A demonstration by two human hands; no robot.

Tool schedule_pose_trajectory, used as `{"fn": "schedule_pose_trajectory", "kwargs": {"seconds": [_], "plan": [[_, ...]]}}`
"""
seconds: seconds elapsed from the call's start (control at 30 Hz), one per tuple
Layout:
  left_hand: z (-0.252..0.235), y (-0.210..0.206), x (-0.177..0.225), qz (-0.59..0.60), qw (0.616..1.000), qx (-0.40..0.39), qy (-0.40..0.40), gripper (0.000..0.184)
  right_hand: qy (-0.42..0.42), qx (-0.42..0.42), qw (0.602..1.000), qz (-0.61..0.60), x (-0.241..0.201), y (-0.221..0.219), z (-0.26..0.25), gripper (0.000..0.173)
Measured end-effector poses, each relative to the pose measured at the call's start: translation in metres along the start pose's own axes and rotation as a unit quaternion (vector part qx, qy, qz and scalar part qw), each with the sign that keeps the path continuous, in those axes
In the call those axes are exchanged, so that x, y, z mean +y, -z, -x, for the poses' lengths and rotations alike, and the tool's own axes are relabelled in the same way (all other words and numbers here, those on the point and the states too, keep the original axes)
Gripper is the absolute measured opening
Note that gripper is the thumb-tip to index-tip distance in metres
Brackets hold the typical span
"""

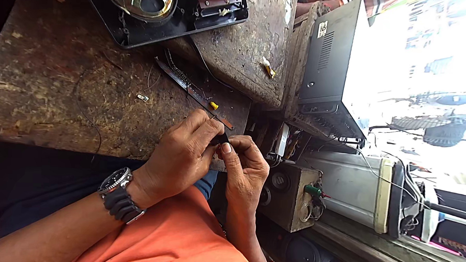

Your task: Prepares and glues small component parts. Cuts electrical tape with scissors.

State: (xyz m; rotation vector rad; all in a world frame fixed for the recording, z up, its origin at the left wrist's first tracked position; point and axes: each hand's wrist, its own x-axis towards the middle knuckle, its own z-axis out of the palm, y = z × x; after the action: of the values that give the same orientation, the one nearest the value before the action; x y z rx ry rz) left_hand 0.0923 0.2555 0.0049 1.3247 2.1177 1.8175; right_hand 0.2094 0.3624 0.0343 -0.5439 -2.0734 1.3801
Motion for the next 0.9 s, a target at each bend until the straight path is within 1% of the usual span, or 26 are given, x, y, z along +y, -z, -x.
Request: {"fn": "schedule_pose_trajectory", "kwargs": {"seconds": [0.17, 0.3, 0.43, 0.53, 0.6, 0.67, 0.9], "plan": [[0.000, 0.000, 0.000, 0.002, 1.000, -0.003, 0.001, 0.022, -0.007, -0.004, 1.000, 0.004, 0.000, 0.000, 0.000, 0.008], [0.000, 0.002, -0.001, -0.003, 1.000, -0.003, -0.001, 0.023, -0.019, -0.008, 0.999, -0.042, 0.000, 0.002, 0.000, 0.009], [-0.001, 0.014, -0.005, -0.086, 0.996, -0.024, -0.011, 0.028, -0.041, -0.005, 0.992, -0.116, 0.003, 0.010, -0.002, 0.013], [-0.005, 0.026, -0.006, -0.155, 0.986, -0.063, 0.017, 0.036, -0.084, 0.016, 0.983, -0.160, 0.003, 0.013, -0.003, 0.015], [-0.009, 0.030, -0.008, -0.172, 0.981, -0.084, 0.033, 0.041, -0.104, 0.027, 0.977, -0.185, 0.002, 0.013, -0.004, 0.015], [-0.011, 0.032, -0.010, -0.181, 0.978, -0.097, 0.035, 0.043, -0.103, 0.030, 0.975, -0.196, 0.002, 0.014, -0.003, 0.014], [-0.016, 0.040, -0.020, -0.188, 0.973, -0.131, 0.037, 0.058, -0.053, 0.064, 0.976, -0.199, -0.007, 0.014, -0.003, 0.010]]}}
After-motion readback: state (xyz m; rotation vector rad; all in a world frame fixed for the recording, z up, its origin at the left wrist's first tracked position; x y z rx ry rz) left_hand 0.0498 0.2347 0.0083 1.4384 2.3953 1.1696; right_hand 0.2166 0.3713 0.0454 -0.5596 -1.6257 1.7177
